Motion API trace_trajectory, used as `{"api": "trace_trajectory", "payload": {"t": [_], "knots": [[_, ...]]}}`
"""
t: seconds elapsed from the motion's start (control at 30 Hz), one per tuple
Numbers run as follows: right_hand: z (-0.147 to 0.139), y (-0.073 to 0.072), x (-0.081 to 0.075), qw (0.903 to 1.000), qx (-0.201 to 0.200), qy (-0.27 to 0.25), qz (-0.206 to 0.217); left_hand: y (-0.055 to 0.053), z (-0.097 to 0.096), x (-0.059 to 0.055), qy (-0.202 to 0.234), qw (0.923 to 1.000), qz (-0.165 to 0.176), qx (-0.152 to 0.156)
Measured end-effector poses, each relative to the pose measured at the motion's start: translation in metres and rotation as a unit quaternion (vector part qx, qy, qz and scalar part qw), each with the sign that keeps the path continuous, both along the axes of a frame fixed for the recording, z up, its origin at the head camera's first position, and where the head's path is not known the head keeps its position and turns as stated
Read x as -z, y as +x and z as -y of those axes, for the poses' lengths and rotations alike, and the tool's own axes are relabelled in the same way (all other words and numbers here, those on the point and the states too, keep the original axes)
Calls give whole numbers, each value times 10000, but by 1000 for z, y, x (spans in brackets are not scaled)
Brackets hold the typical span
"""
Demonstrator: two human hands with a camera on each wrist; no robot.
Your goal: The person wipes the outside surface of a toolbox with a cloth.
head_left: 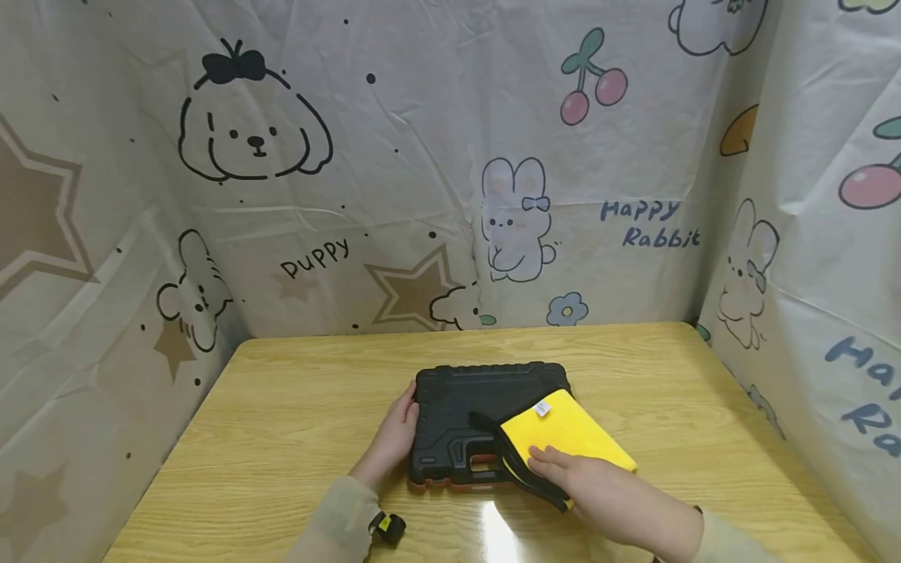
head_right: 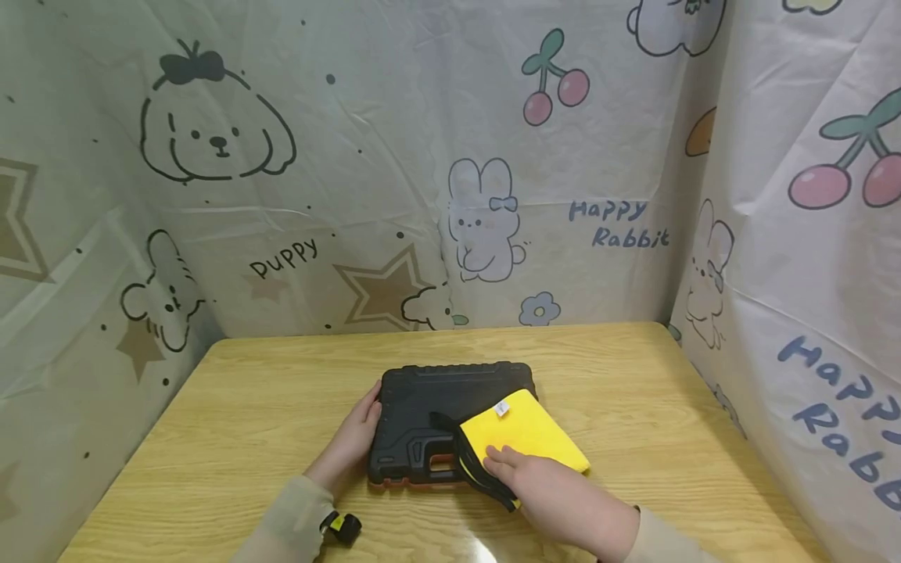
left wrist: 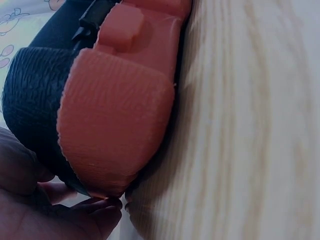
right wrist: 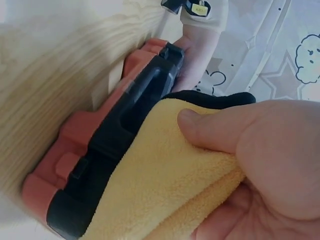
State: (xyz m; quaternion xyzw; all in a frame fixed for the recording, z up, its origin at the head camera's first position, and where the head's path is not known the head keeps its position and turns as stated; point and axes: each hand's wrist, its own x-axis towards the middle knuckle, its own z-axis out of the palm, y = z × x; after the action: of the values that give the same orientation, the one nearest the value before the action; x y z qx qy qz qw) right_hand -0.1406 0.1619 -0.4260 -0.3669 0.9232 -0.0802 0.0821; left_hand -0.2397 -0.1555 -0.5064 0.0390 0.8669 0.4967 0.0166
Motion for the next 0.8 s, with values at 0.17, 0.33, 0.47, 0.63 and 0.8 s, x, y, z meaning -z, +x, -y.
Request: {"api": "trace_trajectory", "payload": {"t": [0.17, 0.33, 0.47, 0.63, 0.8], "knots": [[1, -7, -1, 9999, 26, -80, 112, 0, 0, 0, 51, 10000, 67, -19], [1, -18, -3, 9996, 144, -213, 153, 0, 0, 0, 66, 9998, 156, -59], [1, -28, -3, 9994, 205, -272, 91, 1, 0, -1, 71, 9998, 163, -53], [-1, -44, -2, 9992, 314, -253, 20, 2, 0, -3, 88, 9998, 161, -29], [0, -64, -2, 9990, 398, -208, 15, 3, 1, -5, 75, 9999, 70, -3]]}}
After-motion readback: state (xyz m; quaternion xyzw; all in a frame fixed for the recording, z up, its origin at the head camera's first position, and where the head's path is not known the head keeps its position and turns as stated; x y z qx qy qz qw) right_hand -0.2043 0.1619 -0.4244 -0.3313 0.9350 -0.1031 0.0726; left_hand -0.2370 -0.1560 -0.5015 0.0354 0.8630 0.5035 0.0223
